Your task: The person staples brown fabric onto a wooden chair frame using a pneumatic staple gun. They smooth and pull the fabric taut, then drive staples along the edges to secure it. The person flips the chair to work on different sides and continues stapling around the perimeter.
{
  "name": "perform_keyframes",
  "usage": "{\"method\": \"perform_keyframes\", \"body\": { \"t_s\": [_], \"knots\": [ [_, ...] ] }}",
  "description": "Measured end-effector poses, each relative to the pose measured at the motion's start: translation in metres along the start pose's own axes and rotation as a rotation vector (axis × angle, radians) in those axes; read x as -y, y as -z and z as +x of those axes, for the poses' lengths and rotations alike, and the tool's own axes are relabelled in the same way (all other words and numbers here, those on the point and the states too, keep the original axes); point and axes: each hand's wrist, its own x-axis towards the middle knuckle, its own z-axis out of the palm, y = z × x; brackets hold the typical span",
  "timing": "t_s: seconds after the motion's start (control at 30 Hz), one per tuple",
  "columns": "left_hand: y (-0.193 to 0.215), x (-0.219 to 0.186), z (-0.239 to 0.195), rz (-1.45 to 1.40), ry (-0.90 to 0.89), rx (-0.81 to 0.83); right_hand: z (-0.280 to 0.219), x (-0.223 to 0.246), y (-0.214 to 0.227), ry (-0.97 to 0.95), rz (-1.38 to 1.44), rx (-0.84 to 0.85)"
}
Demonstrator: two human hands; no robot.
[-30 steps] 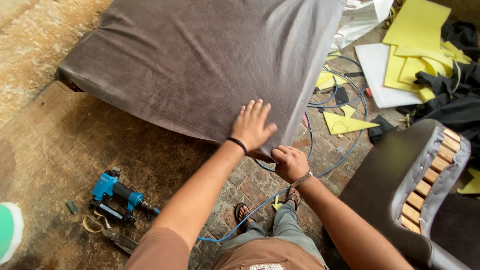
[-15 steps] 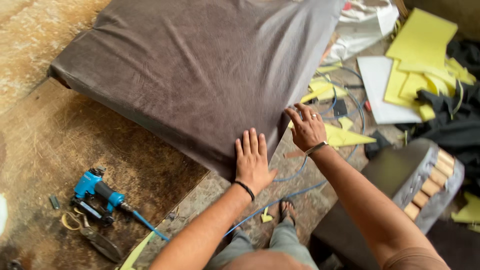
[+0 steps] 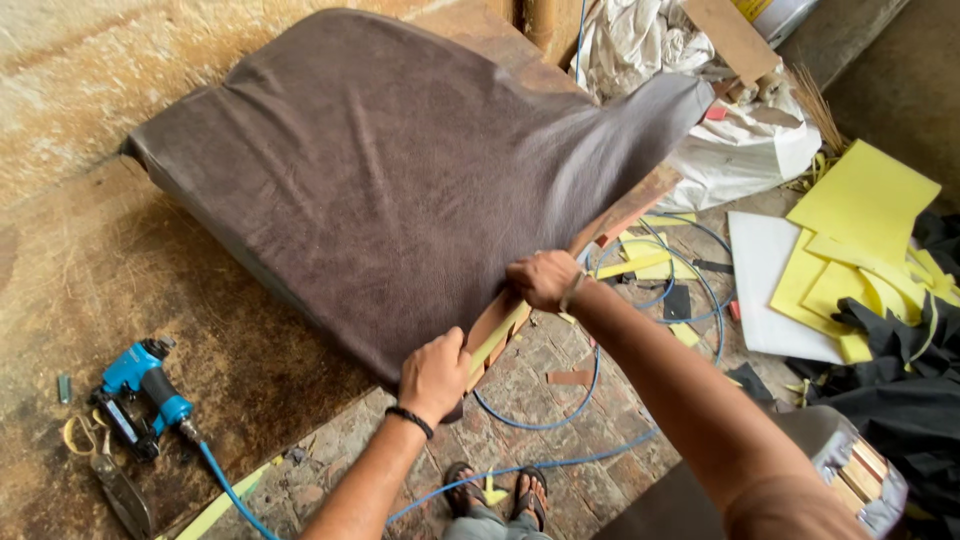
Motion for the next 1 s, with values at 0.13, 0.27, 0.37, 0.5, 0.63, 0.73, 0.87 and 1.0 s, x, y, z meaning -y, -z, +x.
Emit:
{"method": "perform_keyframes", "body": {
  "t_s": [0.13,0.27,0.37,0.5,0.63,0.73,0.87,1.0],
  "knots": [
    [0.012,-0.021,0.008,0.039,-0.029,0.044,-0.024,-0.003,-0.005,0.062,-0.018,-0.13],
    [-0.002,-0.061,0.028,0.28,-0.089,0.128,-0.047,-0.025,-0.014,0.087,0.04,-0.386],
    [-0.026,-0.091,0.073,0.311,-0.213,0.043,-0.05,-0.082,-0.005,-0.066,-0.018,-0.547],
    [-0.083,-0.131,0.154,0.321,-0.287,-0.082,-0.04,-0.192,0.011,-0.076,-0.16,-0.728],
    [-0.141,-0.172,0.237,0.362,-0.176,-0.122,-0.004,-0.283,0.039,0.039,-0.109,-0.52],
    [-0.156,-0.176,0.279,0.335,-0.016,-0.059,0.029,-0.314,0.054,0.186,-0.044,-0.297],
    [-0.145,-0.172,0.283,0.139,0.075,-0.097,0.055,-0.318,0.061,0.289,-0.014,-0.074],
    [-0.125,-0.184,0.282,0.18,0.13,0.053,0.065,-0.316,0.074,0.403,-0.082,0.035]
  ]
}}
